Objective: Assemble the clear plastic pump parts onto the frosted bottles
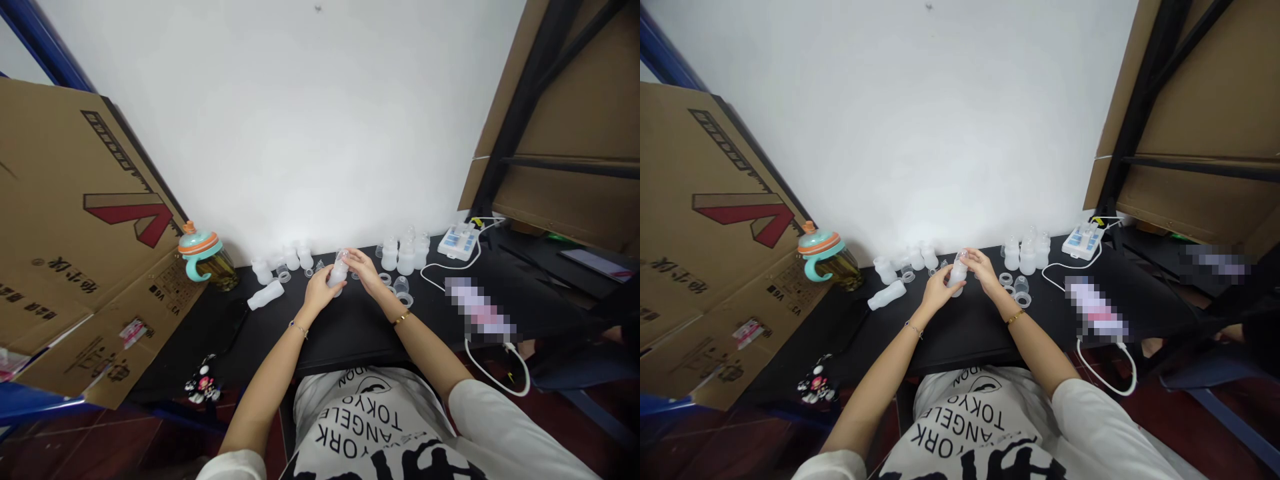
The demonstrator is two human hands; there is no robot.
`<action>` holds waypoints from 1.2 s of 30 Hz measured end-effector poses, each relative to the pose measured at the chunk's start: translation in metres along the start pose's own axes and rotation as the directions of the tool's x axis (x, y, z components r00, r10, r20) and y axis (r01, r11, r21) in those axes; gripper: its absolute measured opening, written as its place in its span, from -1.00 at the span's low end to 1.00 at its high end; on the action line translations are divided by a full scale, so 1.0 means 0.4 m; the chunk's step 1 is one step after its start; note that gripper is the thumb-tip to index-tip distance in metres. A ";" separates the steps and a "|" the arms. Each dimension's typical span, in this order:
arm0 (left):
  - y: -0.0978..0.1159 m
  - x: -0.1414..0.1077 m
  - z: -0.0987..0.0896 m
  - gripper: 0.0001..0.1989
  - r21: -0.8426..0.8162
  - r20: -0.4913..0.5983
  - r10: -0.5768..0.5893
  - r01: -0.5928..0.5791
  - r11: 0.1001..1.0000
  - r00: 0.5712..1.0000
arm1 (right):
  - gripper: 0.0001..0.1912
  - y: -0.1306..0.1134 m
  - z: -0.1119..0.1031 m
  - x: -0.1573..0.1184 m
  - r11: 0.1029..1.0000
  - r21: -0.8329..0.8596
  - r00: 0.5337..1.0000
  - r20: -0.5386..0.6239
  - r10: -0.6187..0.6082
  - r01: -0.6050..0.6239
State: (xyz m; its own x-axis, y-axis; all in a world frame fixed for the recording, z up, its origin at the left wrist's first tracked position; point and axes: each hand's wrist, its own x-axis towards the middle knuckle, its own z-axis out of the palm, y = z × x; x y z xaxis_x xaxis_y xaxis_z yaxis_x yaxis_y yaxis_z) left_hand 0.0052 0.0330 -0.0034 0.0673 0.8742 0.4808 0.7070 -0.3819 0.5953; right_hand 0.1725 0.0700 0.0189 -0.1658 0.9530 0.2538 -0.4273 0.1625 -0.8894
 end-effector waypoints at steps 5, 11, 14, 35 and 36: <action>0.004 -0.001 -0.002 -0.46 0.003 0.006 0.002 -0.002 1.000 1.000 | -0.61 -0.004 0.001 -0.002 1.000 -0.005 1.000 -0.009 0.010 -0.010; 0.007 -0.002 -0.005 -0.46 0.000 0.008 0.017 -0.017 1.000 1.000 | -0.53 -0.010 0.003 -0.005 1.000 -0.011 1.000 -0.010 0.027 -0.027; 0.007 -0.002 -0.006 -0.47 -0.003 0.010 0.015 -0.015 1.000 1.000 | -0.53 -0.011 0.004 -0.005 0.999 -0.019 1.000 -0.008 0.030 -0.030; -0.004 0.000 -0.002 -0.47 -0.085 0.015 0.043 -0.042 0.996 0.999 | -0.45 0.040 -0.003 0.017 0.946 -0.269 0.980 0.128 -0.151 0.181; -0.004 0.000 -0.002 -0.49 -0.089 0.014 0.036 -0.035 0.995 0.999 | -0.45 0.044 -0.003 0.017 0.939 -0.286 0.978 0.136 -0.158 0.191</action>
State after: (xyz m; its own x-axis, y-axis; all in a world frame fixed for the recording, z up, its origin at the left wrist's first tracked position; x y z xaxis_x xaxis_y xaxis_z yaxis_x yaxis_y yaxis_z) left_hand 0.0035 0.0332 -0.0038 0.1025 0.8638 0.4933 0.6387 -0.4373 0.6331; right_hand 0.1650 0.0797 0.0044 -0.2156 0.8717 0.4402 -0.1790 0.4079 -0.8953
